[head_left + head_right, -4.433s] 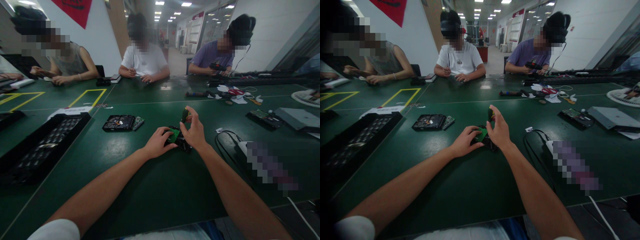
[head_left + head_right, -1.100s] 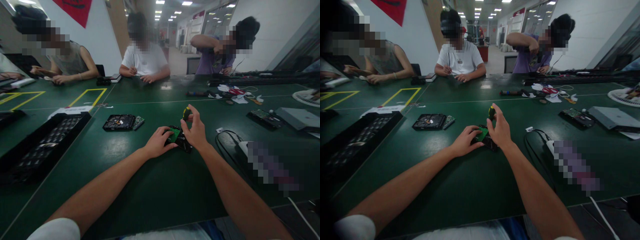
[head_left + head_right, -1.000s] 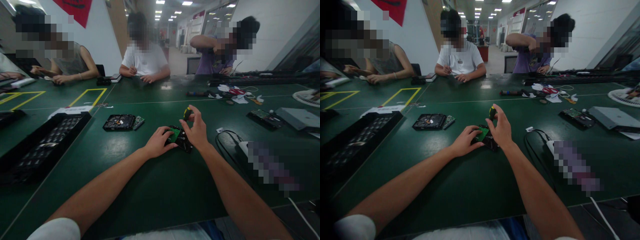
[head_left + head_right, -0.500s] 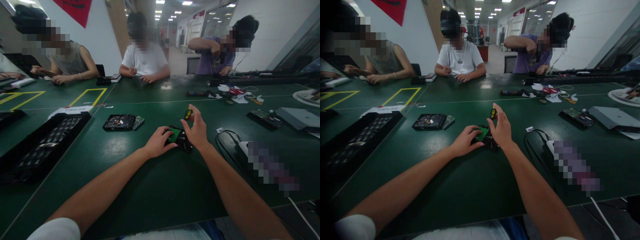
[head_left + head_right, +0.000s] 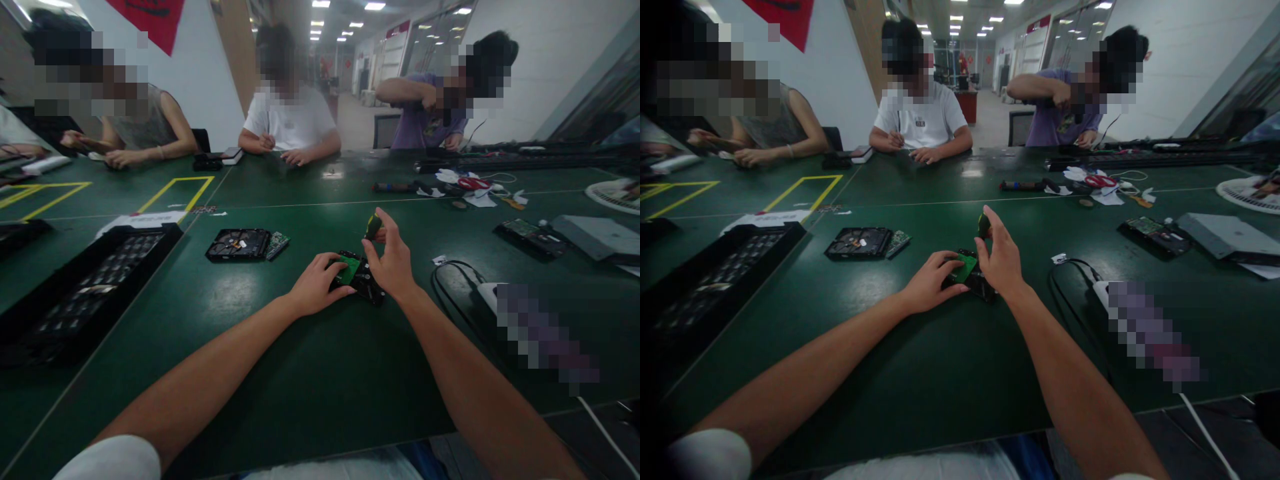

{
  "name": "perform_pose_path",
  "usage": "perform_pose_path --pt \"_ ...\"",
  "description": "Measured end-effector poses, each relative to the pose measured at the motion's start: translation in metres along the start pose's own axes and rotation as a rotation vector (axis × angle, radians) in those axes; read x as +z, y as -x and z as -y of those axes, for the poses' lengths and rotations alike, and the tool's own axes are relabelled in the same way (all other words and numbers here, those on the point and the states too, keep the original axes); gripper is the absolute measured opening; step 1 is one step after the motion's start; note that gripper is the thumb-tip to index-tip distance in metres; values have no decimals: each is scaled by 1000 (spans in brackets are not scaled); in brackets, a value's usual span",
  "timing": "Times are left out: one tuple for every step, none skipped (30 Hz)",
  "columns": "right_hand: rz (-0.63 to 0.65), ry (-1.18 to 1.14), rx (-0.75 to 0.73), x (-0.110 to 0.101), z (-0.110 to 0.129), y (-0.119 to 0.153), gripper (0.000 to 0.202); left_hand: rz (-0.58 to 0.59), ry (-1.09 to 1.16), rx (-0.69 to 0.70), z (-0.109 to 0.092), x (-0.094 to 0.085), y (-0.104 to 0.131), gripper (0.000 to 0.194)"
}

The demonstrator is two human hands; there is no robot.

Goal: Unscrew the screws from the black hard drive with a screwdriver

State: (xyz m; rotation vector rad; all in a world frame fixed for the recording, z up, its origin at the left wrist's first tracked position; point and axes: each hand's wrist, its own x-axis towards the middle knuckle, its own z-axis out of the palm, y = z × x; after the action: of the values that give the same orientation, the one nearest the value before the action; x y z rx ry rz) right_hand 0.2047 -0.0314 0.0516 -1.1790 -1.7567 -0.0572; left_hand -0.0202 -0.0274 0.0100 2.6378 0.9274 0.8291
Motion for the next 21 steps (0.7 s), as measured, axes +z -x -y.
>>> perform_pose_path --pt "3 -12 4 0 0 0 69 2 2 -1 0 0 0 61" --pt "4 -20 8 1 0 0 70 3 2 -1 -1 -1 0 61" --pt "0 -21 10 1 1 0 71 3 0 -2 -1 -1 0 61" --pt "-5 -18 8 1 1 0 70 6 -2 -3 -1 -1 0 61" --pt "-11 -9 3 0 1 0 70 6 -4 -3 -1 -1 0 61" --pt "-17 2 -3 0 1 0 68 6 -7 -4 -1 -1 0 61" --pt "-22 14 -9 0 1 0 67 7 -10 -4 -1 -1 0 62" --pt "-25 21 -13 -1 1 -1 66 6 -12 -3 0 -1 0 62" --pt "-27 24 -14 -1 1 -1 66 5 -13 -3 0 -1 0 63" --pt "-25 21 -12 -1 1 -1 66 3 -12 -1 0 -1 0 63" --pt "-21 13 -9 -1 2 0 67 2 -9 0 0 -1 0 62" --pt "-15 2 -6 0 2 0 68 2 -6 0 -1 -1 0 62" --pt "-9 -8 -1 0 3 0 69 3 -4 -1 -1 -1 0 61" --pt "-4 -16 3 0 3 0 70 4 -3 -3 -1 -1 0 61" --pt "-1 -20 8 0 4 0 70 6 -4 -5 -1 -2 0 61" --pt "-1 -18 10 0 4 0 70 9 -7 -6 -1 -2 0 61" --pt "-4 -11 10 -1 4 0 70 12 -10 -6 -1 -2 0 62" --pt "-8 -2 8 -1 4 0 70 13 -13 -4 0 -1 0 62" --pt "-12 7 4 -1 4 -1 70 11 -15 -1 0 -1 0 63" --pt "-17 14 0 -1 3 -1 69 10 -16 1 0 -1 0 63" --pt "-20 17 -3 -1 2 -1 69 7 -17 2 0 0 0 64"
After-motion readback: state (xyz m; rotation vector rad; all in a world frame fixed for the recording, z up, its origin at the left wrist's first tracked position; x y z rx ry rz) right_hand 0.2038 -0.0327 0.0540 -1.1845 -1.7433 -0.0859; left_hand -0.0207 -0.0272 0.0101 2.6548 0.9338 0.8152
